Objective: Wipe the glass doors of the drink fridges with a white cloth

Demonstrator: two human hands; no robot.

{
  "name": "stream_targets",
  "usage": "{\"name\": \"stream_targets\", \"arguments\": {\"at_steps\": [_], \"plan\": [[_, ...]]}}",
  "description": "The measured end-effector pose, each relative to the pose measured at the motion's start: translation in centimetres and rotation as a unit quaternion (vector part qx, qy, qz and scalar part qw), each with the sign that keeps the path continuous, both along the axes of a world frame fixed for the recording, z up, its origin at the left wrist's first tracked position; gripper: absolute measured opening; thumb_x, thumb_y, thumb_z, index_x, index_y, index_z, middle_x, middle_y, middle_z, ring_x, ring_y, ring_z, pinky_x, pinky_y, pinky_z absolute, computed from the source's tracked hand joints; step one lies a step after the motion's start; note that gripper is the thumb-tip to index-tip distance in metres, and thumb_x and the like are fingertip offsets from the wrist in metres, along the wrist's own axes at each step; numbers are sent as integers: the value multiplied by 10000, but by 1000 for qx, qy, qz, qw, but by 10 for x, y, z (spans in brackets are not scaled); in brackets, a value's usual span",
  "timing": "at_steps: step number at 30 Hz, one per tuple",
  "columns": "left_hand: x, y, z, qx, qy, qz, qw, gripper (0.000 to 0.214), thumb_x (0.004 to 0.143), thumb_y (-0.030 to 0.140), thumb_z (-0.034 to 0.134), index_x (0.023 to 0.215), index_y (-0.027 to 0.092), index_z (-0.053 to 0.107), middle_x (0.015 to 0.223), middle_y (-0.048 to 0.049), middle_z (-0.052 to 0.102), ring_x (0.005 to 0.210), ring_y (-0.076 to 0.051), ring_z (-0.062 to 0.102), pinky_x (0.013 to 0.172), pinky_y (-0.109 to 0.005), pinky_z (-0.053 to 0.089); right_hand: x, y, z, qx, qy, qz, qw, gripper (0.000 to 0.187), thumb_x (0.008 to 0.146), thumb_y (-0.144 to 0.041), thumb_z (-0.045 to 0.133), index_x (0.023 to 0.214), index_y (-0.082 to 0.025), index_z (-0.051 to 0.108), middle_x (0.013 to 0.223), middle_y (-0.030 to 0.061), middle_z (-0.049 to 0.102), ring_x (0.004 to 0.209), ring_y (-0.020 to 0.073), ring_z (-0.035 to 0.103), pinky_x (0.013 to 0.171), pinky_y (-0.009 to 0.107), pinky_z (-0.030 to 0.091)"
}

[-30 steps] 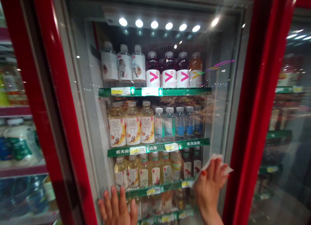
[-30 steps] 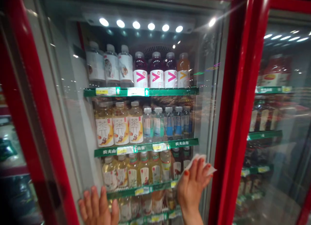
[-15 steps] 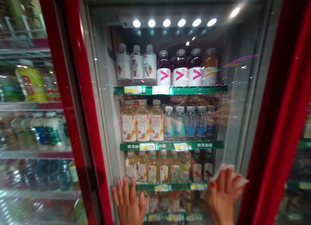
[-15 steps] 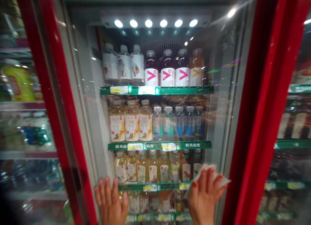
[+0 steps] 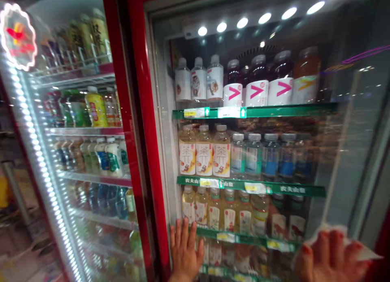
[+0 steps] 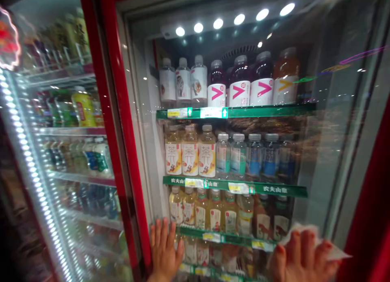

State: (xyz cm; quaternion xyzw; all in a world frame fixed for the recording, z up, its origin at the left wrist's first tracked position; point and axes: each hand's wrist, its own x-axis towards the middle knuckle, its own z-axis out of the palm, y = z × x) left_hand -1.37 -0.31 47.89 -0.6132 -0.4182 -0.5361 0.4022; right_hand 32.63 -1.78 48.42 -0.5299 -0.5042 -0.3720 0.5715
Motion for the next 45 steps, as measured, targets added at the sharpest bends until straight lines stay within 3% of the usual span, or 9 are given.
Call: {"name": "stream_targets", "arguments": {"at_steps": [4, 9, 14, 17, 23, 28, 31, 38, 45], "plan": [[1, 0, 1, -7, 2, -6, 1000, 739, 1071, 332, 522, 1753, 253, 249, 1859, 6, 178, 1738, -228, 140, 1439, -444, 75, -83, 4, 42, 15, -68, 7, 998, 816, 1020, -353, 502, 1770, -249, 201, 1835, 52, 162, 1725, 383, 54, 1355, 781, 14], [-3, -3, 0, -10, 14, -18, 1000, 784, 1024, 220, 550, 1751, 251, 257, 1855, -4, 185, 1736, -225, 147, 1439, -452, 94, -114, -16, -12, 2, -289, 58, 956, 626, 1039, -402, 466, 1629, -606, 411, 1690, -322, 339, 1691, 73, 187, 1425, 343, 121], [-5, 2, -9, -9, 10, -17, 1000, 808, 1003, 219, 589, 1747, 247, 275, 1845, -32, 205, 1733, -246, 164, 1440, -486, 110, -8, -3, 31, 11, -45, -40, 998, 774, 1052, -268, 401, 1777, -235, 130, 1849, 87, 102, 1730, 353, 21, 1334, 811, 68], [-9, 3, -10, -13, 33, -4, 999, 832, 993, 234, 623, 1747, 224, 273, 1844, -70, 199, 1734, -267, 159, 1438, -508, 116, -45, 9, 55, -4, 17, -54, 998, 765, 1074, -333, 421, 1775, -207, 142, 1842, 139, 123, 1722, 408, 10, 1284, 879, 110], [-15, -11, -6, -43, 19, -38, 998, 835, 990, 198, 663, 1740, 272, 302, 1836, -61, 251, 1726, -243, 198, 1439, -470, 135, -135, -28, -12, -33, -274, 41, 960, 586, 1039, -367, 494, 1568, -618, 501, 1678, -340, 365, 1694, 88, 194, 1426, 362, 136], [-10, -14, -27, -66, -7, -44, 997, 811, 1030, 216, 598, 1754, 286, 239, 1855, -2, 166, 1740, -223, 110, 1442, -445, 62, -30, -20, -3, -8, -103, -39, 994, 805, 1025, -194, 417, 1778, -209, 131, 1845, 69, 84, 1731, 298, 2, 1376, 738, 32], [-6, -8, -39, -41, -6, -18, 999, 830, 1021, 203, 586, 1759, 242, 209, 1863, -23, 125, 1745, -258, 72, 1440, -479, 42, -40, 2, 19, -1, 27, -70, 997, 759, 1070, -247, 377, 1773, -155, 106, 1839, 165, 68, 1722, 373, -35, 1290, 874, 99], [-13, -3, -50, -40, 1, -41, 998, 806, 1028, 268, 605, 1751, 275, 250, 1853, -17, 178, 1739, -246, 124, 1438, -489, 80, -145, -28, -50, -31, -251, 17, 967, 463, 1018, -473, 535, 1412, -707, 606, 1582, -413, 416, 1696, 89, 167, 1428, 344, 150], [-14, 1, -66, -51, 6, -45, 998, 881, 971, 248, 660, 1753, 257, 253, 1851, -66, 176, 1740, -290, 125, 1432, -560, 79, -8, -5, -2, 16, 4, -109, 994, 741, 1076, -254, 250, 1773, -127, 31, 1847, 169, 17, 1726, 367, -23, 1343, 782, 115]]}}
